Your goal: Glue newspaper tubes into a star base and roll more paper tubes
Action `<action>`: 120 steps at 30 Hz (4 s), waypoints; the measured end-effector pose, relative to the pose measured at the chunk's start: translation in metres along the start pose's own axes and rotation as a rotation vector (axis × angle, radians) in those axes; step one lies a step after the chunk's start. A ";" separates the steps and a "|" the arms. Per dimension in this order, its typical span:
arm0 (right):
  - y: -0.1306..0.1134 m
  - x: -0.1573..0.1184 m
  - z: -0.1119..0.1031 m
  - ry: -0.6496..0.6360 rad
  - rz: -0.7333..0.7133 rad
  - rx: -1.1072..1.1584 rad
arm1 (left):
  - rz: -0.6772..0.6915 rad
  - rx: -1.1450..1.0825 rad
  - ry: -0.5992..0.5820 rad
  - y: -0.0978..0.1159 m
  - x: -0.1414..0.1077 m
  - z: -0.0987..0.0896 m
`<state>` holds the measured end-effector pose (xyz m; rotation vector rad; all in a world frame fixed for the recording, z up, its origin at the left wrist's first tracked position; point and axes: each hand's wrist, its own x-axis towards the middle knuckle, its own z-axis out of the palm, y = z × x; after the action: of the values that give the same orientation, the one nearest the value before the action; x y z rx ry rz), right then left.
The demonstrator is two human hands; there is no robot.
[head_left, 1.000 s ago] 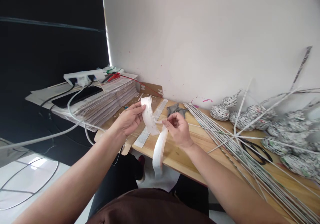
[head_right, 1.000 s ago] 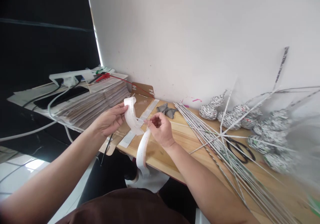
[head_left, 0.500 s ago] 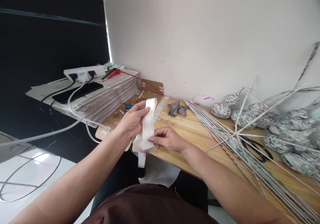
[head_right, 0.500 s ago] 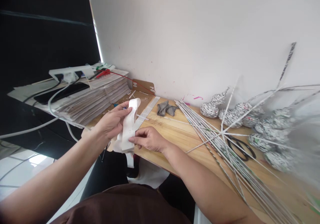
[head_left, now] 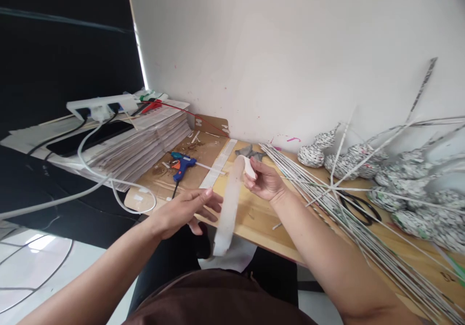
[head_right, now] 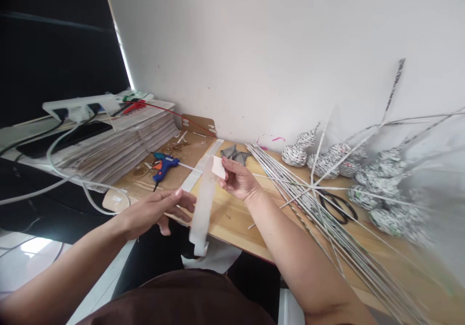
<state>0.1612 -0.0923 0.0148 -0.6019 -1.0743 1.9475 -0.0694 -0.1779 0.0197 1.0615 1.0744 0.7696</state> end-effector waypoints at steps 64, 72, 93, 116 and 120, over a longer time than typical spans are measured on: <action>-0.018 0.084 -0.082 0.826 -0.013 -1.694 | 0.292 -0.345 0.013 -0.026 0.117 0.005; -0.009 0.025 -0.082 0.684 0.074 -1.777 | 0.290 -0.327 0.026 -0.026 0.117 0.005; 0.011 0.109 -0.062 0.910 -0.096 -1.620 | 0.321 -0.242 0.007 -0.030 0.120 0.004; 0.017 0.080 -0.050 0.418 -0.132 -1.627 | 0.326 -0.220 0.024 -0.025 0.116 0.006; 0.011 0.068 -0.042 0.458 -0.181 -1.523 | 0.319 -0.200 0.038 -0.026 0.114 0.005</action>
<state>0.1483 -0.0198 -0.0179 -1.5301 -2.0473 0.4447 -0.0282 -0.0853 -0.0397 1.0615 0.8475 1.1327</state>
